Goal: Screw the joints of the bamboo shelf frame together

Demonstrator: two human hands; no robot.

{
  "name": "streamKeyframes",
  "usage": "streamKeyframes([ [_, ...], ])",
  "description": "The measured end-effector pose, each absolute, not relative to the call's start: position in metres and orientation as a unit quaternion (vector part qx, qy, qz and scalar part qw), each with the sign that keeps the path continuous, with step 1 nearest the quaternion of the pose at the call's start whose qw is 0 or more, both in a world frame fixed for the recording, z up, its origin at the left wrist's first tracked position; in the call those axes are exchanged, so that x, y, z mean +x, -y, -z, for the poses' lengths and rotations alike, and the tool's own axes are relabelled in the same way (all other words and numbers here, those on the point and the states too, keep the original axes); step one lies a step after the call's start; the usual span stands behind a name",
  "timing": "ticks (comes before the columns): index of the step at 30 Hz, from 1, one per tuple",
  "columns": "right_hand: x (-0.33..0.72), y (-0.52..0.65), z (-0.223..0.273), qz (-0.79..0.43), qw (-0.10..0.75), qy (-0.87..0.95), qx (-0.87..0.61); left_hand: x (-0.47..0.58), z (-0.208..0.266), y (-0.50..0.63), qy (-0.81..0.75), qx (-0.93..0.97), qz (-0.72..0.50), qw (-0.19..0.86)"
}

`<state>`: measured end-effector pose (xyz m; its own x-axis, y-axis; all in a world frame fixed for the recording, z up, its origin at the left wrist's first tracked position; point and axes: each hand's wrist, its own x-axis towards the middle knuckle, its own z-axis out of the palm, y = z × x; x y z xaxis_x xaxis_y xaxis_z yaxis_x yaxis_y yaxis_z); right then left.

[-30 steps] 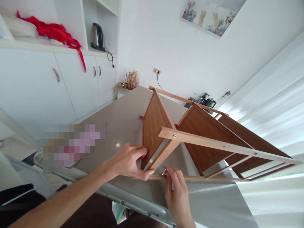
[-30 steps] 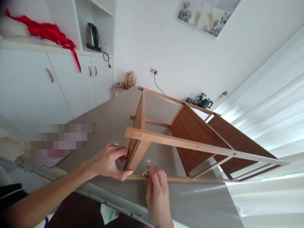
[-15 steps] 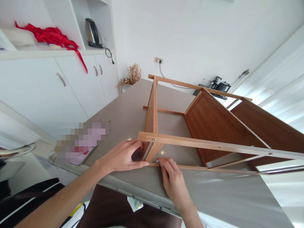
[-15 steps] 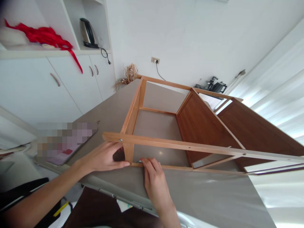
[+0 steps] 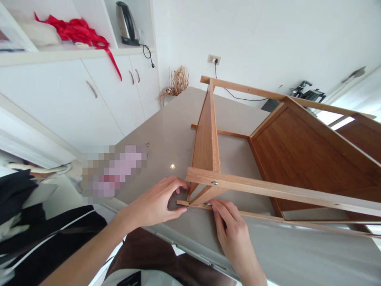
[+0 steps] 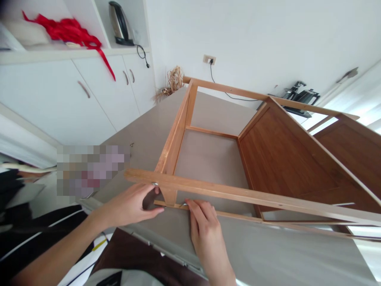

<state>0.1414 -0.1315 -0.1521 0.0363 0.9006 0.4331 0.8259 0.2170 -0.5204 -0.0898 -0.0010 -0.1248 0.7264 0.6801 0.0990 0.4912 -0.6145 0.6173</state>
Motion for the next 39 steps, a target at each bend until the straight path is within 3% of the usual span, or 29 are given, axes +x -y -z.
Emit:
streamKeyframes([
  [15,0.139,0.135,0.146,-0.021,0.373,0.727,-0.575,-0.080,0.128,-0.012,-0.311,0.856,-0.194,0.364],
  [20,0.125,0.149,0.137,-0.074,0.308,0.802,-0.506,-0.078,0.134,-0.019,-0.276,0.856,-0.194,0.391],
  [39,0.108,0.135,0.145,-0.020,0.291,0.767,-0.572,-0.078,0.140,-0.019,-0.266,0.866,-0.197,0.374],
])
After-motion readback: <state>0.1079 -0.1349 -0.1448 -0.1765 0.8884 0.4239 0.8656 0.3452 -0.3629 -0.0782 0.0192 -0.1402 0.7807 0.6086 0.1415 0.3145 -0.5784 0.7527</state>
